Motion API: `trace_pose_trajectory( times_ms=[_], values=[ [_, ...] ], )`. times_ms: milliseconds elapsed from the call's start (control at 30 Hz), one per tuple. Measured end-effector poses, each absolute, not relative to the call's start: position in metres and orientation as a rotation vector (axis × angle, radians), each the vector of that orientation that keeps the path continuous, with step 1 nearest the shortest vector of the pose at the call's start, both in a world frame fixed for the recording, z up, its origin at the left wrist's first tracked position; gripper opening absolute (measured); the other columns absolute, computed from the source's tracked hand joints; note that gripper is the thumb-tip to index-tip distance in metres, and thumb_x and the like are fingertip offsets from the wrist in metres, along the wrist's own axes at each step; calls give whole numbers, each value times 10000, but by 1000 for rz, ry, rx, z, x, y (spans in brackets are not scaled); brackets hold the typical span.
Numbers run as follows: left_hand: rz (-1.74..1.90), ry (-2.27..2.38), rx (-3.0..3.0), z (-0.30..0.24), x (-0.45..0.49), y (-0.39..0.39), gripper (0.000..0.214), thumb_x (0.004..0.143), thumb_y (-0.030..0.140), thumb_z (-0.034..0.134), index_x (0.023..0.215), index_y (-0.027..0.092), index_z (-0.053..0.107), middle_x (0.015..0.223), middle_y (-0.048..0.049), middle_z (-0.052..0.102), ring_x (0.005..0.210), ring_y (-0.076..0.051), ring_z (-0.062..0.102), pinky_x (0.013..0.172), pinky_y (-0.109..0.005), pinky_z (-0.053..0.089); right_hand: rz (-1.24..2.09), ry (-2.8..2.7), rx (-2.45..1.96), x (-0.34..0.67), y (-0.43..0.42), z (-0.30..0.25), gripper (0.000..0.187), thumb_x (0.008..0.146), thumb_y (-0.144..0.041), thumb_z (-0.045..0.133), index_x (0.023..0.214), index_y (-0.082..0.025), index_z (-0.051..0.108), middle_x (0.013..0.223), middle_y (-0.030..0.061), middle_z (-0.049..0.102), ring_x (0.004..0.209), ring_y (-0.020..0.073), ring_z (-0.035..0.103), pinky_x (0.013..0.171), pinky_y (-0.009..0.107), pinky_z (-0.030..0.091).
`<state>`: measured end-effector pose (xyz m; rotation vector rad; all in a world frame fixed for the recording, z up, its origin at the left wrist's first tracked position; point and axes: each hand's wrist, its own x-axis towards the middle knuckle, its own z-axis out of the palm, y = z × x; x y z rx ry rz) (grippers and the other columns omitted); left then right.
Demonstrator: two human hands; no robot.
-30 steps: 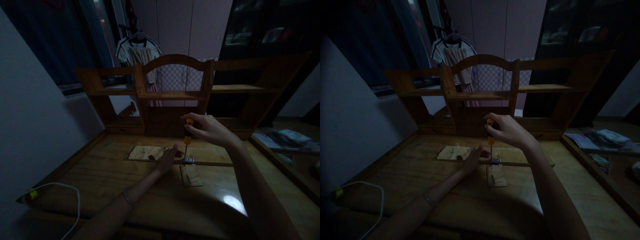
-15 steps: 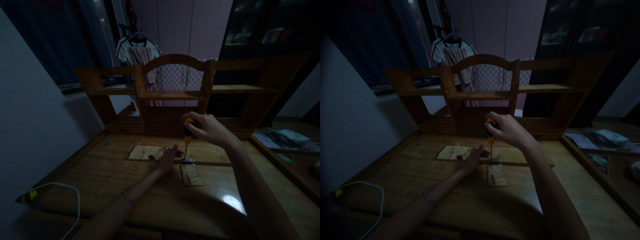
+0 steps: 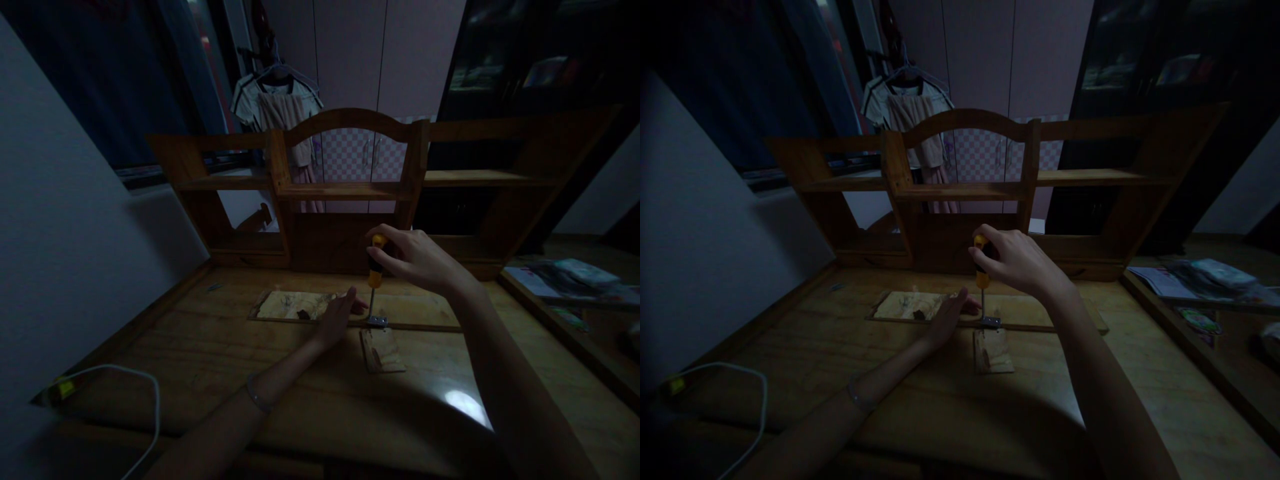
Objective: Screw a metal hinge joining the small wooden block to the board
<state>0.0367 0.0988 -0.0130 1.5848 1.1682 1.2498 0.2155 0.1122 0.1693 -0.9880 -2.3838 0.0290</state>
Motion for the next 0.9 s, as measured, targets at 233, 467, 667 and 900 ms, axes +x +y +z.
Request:
trace_pose_trajectory(
  times_ms=[233, 467, 667, 900],
  values=[
    [1268, 1160, 1582, -14, 36, 98, 632, 992, 570, 258, 877, 155, 721, 831, -62, 713, 843, -208, 669, 858, -337, 483, -48, -2397, -983, 215, 112, 170, 279, 955, -451, 442, 1010, -206, 561, 820, 21, 621, 689, 156, 546, 614, 267, 321],
    [1224, 1110, 1708, -13, 36, 101, 523, 994, 539, 330, 902, 169, 689, 872, -42, 681, 857, -192, 648, 817, -312, 478, -93, -2352, -978, 215, 115, 169, 343, 940, -514, 463, 810, -199, 498, 697, -4, 546, 595, 128, 467, 551, 266, 277],
    [1126, 1123, 2081, -21, 35, 105, 312, 806, 479, 716, 875, 182, 650, 905, -21, 620, 827, -169, 605, 740, -271, 477, -51, -2338, -890, 214, 121, 166, 224, 936, -405, 509, 991, -199, 579, 917, 30, 624, 682, 132, 535, 632, 270, 361],
    [1140, 1189, 2345, -28, 37, 107, 220, 768, 292, 784, 868, 182, 622, 947, -30, 602, 905, -186, 580, 795, -290, 469, 108, -2376, -756, 218, 119, 169, 251, 910, -294, 533, 1132, -225, 626, 1054, 28, 658, 824, 160, 596, 725, 274, 423]
  ],
)
